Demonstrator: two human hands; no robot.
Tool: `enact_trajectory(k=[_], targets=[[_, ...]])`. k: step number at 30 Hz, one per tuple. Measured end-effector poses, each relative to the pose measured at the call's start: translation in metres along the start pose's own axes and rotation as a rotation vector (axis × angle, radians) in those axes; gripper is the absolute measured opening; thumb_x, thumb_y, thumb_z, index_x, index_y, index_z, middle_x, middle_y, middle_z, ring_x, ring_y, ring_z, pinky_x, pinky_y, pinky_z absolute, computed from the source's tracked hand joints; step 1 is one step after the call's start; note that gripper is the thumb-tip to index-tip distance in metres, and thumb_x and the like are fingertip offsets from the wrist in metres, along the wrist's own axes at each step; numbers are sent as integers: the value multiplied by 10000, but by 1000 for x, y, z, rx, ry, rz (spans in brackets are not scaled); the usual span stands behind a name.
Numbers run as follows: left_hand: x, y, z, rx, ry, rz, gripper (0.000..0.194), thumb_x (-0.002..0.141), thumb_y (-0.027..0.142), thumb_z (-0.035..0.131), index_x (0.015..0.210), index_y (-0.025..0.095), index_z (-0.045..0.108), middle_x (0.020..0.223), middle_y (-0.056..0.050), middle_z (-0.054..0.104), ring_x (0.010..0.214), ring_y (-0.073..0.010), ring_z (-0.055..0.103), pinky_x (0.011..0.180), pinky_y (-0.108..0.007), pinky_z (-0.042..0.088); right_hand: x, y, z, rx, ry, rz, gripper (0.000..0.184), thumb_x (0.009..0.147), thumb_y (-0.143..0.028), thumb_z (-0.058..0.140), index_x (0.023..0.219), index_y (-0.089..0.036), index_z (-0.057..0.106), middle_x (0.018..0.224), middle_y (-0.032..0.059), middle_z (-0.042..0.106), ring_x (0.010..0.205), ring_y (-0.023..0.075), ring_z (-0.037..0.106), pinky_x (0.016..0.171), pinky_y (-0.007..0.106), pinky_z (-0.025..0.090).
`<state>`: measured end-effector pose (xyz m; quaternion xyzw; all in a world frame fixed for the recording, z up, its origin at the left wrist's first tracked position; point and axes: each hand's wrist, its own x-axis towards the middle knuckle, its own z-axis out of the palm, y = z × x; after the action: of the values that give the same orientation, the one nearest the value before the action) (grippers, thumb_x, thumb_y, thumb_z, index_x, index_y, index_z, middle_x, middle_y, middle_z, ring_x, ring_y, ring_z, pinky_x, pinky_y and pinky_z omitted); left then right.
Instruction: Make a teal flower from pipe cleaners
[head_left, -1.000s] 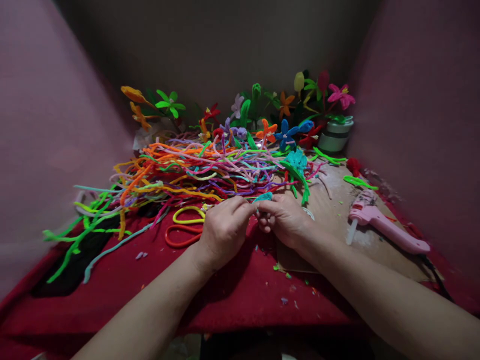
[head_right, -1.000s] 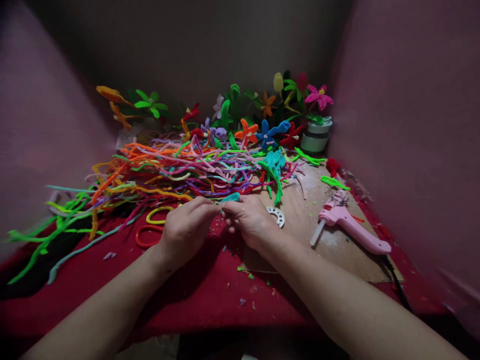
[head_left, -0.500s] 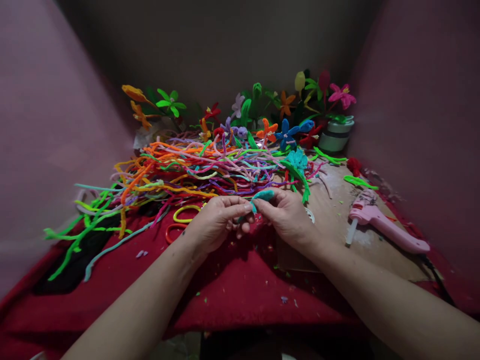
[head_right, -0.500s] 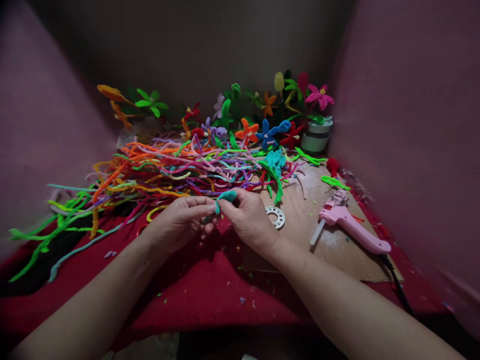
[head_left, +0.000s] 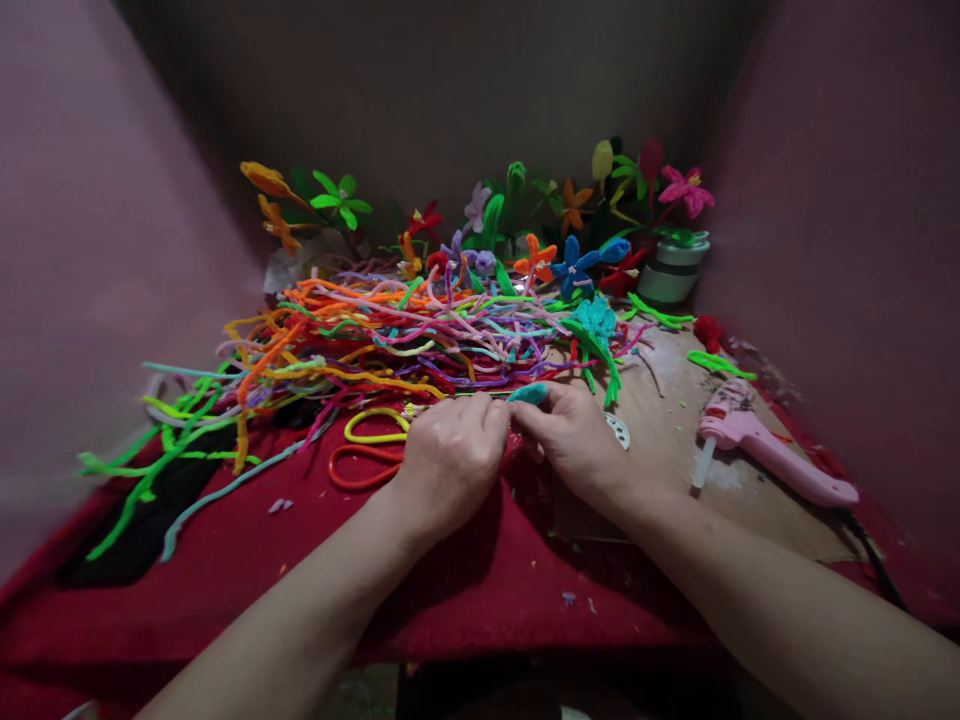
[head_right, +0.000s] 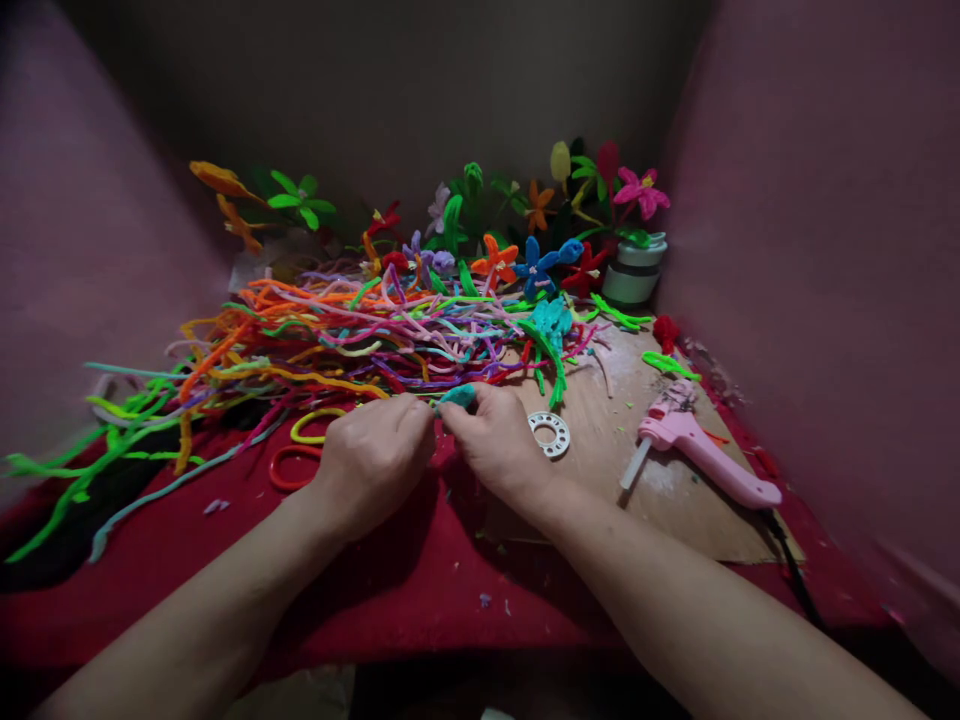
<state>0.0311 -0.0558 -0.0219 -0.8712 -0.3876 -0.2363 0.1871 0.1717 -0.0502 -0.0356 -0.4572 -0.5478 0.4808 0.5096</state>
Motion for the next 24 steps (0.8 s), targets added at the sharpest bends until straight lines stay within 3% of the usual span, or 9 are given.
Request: enact_trajectory(k=[3, 5, 8, 11, 15, 20, 24], targets=[[-1, 1, 2, 89, 39, 100, 211, 855, 154, 392, 710, 160, 546, 621, -30, 525, 583, -154, 482, 550, -295, 326, 3, 2, 0, 315, -61, 217, 170, 647, -192, 579, 531, -180, 455, 415, -73, 417, 335, 65, 336, 325, 207, 245], [0, -1, 2, -93, 30, 0, 181, 845, 172, 417, 727, 155, 553, 646, -28, 538, 603, -145, 493, 561, -279, 350, 5, 2, -1, 387, -68, 257, 151, 631, -199, 606, 546, -168, 486, 432, -62, 454, 334, 68, 365, 316, 204, 264], [5, -10, 0, -672, -52, -358, 108, 768, 144, 489, 846, 150, 564, 736, -16, 578, 635, -118, 519, 575, -239, 401, 6, 0, -4, 386, -78, 174, 174, 672, -239, 616, 560, -162, 506, 426, -59, 454, 339, 68, 381, 334, 204, 289], [10, -20, -3, -1325, -265, -684, 233, 697, 96, 502, 914, 146, 566, 681, 12, 568, 526, -82, 484, 487, -203, 397, 6, -3, -6, 351, -90, 84, 191, 710, -258, 609, 575, -160, 515, 437, -61, 453, 360, 60, 381, 361, 197, 284], [12, -28, -2, -1834, -473, -844, 133, 722, 188, 551, 811, 107, 606, 678, -24, 587, 437, -68, 462, 362, -186, 356, 4, -9, -9, 294, -146, -13, 161, 741, -273, 600, 644, -150, 565, 505, -43, 508, 412, 57, 396, 403, 200, 292], [10, -26, -6, -1908, -608, -840, 351, 802, 425, 506, 779, 101, 639, 605, -55, 609, 383, -85, 487, 318, -188, 342, 0, -16, -9, 144, -157, -110, 75, 751, -226, 581, 710, -164, 579, 616, -18, 570, 549, 90, 502, 525, 223, 386], [10, -23, -13, -1672, -589, -792, 256, 756, 384, 579, 769, 134, 632, 614, -24, 602, 416, -84, 500, 349, -183, 344, -3, -16, -7, -37, -116, -232, 90, 775, -213, 541, 698, -173, 563, 624, -21, 555, 575, 95, 490, 550, 224, 389]])
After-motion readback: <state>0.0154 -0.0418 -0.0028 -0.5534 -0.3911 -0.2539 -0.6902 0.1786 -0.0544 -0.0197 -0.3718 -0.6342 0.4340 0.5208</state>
